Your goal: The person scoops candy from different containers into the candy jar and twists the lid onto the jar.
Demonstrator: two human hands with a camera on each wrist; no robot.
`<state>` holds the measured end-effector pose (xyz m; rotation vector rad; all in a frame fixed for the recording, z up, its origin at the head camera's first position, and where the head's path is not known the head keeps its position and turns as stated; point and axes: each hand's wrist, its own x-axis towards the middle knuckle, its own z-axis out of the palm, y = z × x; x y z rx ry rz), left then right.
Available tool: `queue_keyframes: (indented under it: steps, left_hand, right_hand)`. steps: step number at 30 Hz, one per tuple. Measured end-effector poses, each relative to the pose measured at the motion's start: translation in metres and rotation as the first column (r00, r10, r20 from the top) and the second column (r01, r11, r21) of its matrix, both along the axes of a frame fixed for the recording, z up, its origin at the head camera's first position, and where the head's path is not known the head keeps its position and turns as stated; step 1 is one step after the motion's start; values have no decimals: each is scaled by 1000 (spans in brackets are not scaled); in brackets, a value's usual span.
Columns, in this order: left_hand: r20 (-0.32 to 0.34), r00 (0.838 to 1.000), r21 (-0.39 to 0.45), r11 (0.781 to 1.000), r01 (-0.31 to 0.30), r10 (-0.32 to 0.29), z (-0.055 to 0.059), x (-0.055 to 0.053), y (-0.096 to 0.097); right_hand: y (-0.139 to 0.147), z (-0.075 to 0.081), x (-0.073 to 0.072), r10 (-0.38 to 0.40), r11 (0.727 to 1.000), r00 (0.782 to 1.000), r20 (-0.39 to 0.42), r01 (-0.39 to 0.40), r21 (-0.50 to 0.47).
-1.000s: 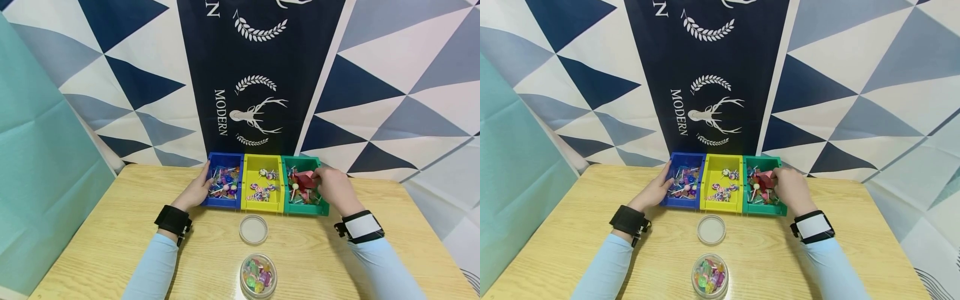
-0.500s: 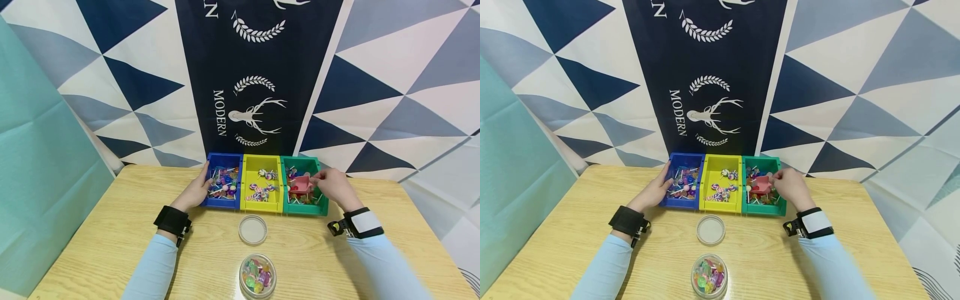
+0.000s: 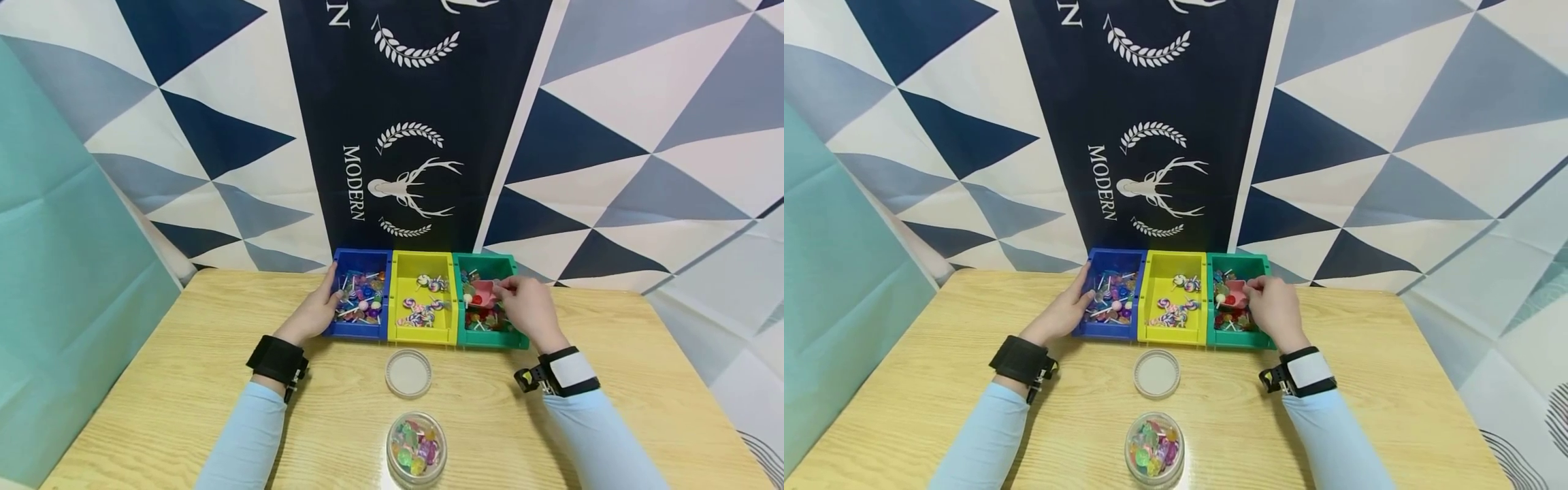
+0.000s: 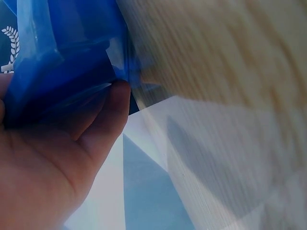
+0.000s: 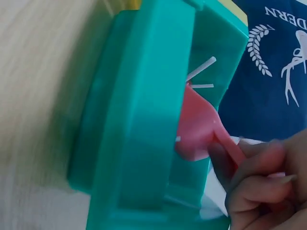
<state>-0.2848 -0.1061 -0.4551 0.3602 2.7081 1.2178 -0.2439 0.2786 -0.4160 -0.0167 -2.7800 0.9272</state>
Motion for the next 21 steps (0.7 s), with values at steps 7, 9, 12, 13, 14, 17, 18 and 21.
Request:
queue_keyframes:
  steps: [7,9,12,13,14,17,18,21]
  left_hand:
    - [-7,1000,5,1000,5,-5,0,0,0]
    - [-6,1000,4,1000,3,-3,-2,0,1]
    - [-6,1000,2,1000,1,-1,-3,-1,2]
    - [-7,1000,0,1000,1,-1,-3,-1,2]
    - [-6,1000,0,1000,1,-1,-3,-1,2]
    - [-3,1000,3,1000,-1,1,-2,-1,2]
    - [-3,1000,3,1000,-3,3,-1,-1,2]
    - [1,1000,6,1000,-9,9,0,0,1]
  right_hand:
    - [5,4,7,73,997,996,51,-73,1]
    - [7,4,9,74,997,994,76,-73,-17]
    - [10,5,14,65,997,994,92,-60,-51]
    - [11,4,15,58,997,994,95,-53,-62]
    - [11,4,16,49,997,994,94,-43,-69]
    - [8,2,17,27,995,996,87,-19,-94]
    - [6,0,16,16,995,996,84,-8,-97]
    - [1,-3,15,-13,994,997,75,21,-103]
